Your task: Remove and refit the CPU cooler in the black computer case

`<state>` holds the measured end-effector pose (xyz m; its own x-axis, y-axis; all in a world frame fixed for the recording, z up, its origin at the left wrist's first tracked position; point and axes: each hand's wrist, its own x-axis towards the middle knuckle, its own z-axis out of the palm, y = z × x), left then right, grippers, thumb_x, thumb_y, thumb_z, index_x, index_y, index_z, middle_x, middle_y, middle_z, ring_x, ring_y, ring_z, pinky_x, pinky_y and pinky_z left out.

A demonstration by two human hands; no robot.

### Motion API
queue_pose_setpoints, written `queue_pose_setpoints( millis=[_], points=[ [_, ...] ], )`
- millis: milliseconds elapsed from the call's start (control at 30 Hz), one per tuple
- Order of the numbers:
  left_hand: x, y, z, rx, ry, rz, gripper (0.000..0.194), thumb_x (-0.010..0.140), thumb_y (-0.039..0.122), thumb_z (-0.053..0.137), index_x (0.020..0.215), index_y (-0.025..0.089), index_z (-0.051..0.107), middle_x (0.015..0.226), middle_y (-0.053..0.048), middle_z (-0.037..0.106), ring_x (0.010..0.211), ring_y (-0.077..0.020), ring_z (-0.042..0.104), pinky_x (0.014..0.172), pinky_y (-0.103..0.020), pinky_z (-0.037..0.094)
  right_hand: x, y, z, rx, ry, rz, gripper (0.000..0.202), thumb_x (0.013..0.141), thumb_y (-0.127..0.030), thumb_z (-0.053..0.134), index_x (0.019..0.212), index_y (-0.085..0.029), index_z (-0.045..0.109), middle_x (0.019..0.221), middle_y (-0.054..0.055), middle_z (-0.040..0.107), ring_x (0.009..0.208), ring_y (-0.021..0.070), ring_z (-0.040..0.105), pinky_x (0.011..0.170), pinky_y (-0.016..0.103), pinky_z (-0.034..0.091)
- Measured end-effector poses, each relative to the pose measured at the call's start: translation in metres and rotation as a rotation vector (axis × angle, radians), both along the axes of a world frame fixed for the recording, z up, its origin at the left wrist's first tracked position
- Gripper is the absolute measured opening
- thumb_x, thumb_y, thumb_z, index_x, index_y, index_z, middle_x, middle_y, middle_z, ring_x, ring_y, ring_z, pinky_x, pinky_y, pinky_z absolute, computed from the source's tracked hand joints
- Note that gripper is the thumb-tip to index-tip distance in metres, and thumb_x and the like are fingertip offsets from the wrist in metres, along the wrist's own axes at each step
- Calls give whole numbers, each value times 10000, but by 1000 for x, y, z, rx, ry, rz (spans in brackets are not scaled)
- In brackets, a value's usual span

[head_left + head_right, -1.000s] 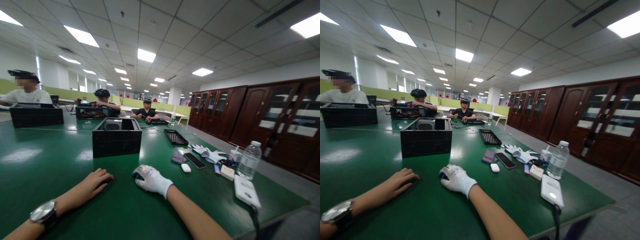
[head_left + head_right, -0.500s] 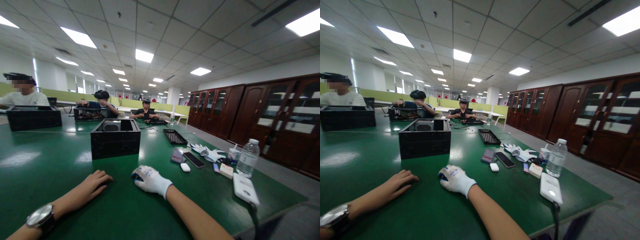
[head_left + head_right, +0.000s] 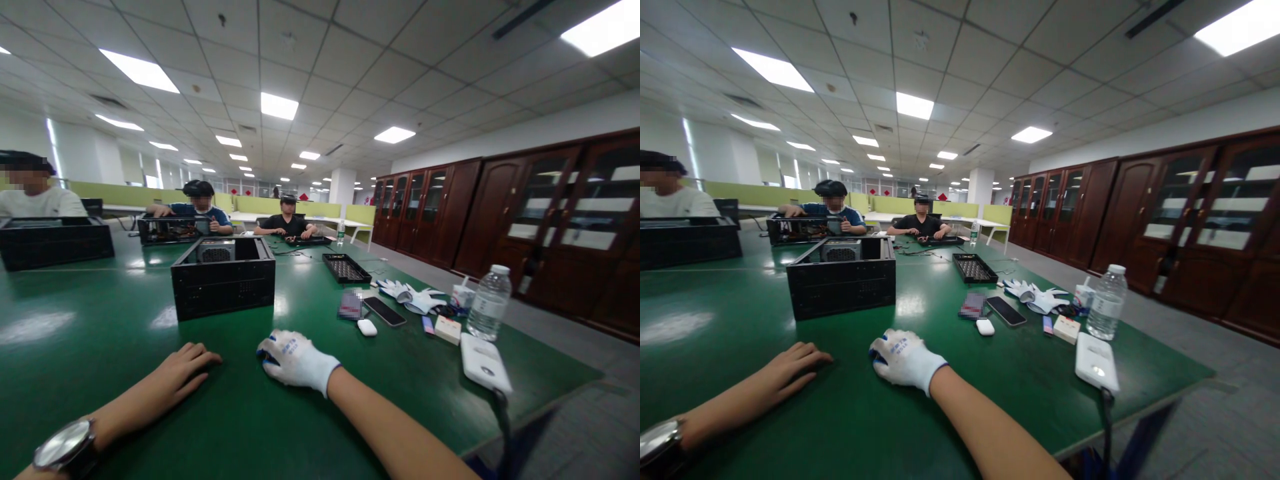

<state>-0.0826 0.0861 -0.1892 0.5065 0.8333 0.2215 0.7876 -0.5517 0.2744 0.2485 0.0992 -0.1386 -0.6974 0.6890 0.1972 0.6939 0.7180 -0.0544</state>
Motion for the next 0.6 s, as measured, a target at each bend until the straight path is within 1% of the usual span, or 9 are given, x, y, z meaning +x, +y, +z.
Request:
queue_pose_setpoints(
  millis=[200,300,400,500,600],
  points=[
    [-3,4,-5,34,-5,10,366,1063,415,495,1395,404,650,1363,-35,678,1314,-310,612,1150,-495,504,-1,-2,0,39,-29,10,420,1004,-462,570,1360,-254,647,1242,117,688,1054,306,707,844,427,594],
    [-5,6,-8,37,-16,-3,365,1068,426,489,1393,395,653,1334,-39,688,1284,-301,629,1161,-499,493,-1,-2,-1,54,-33,11,415,1005,-470,565,1350,-257,651,1231,113,690,1042,301,708,839,429,595],
    [-5,7,-10,37,-23,-5,365,1073,427,481,1394,391,651,1347,-41,681,1297,-297,621,1174,-503,480,-1,-2,0,44,-50,0,417,1006,-474,557,1351,-258,649,1236,113,686,1053,307,706,840,439,601],
    [-5,7,-9,37,-11,13,365,1069,432,485,1394,406,649,1362,-38,677,1312,-303,619,1164,-507,496,0,-2,0,46,-45,1,416,1005,-475,562,1356,-267,644,1239,106,682,1051,296,706,843,427,602],
    [-5,6,-6,22,26,13,381,1073,429,463,1411,402,638,1394,-47,664,1358,-314,590,1202,-546,454,0,-2,0,47,-31,12,408,1003,-469,569,1348,-267,648,1231,103,685,1041,287,707,848,421,597]
  ],
)
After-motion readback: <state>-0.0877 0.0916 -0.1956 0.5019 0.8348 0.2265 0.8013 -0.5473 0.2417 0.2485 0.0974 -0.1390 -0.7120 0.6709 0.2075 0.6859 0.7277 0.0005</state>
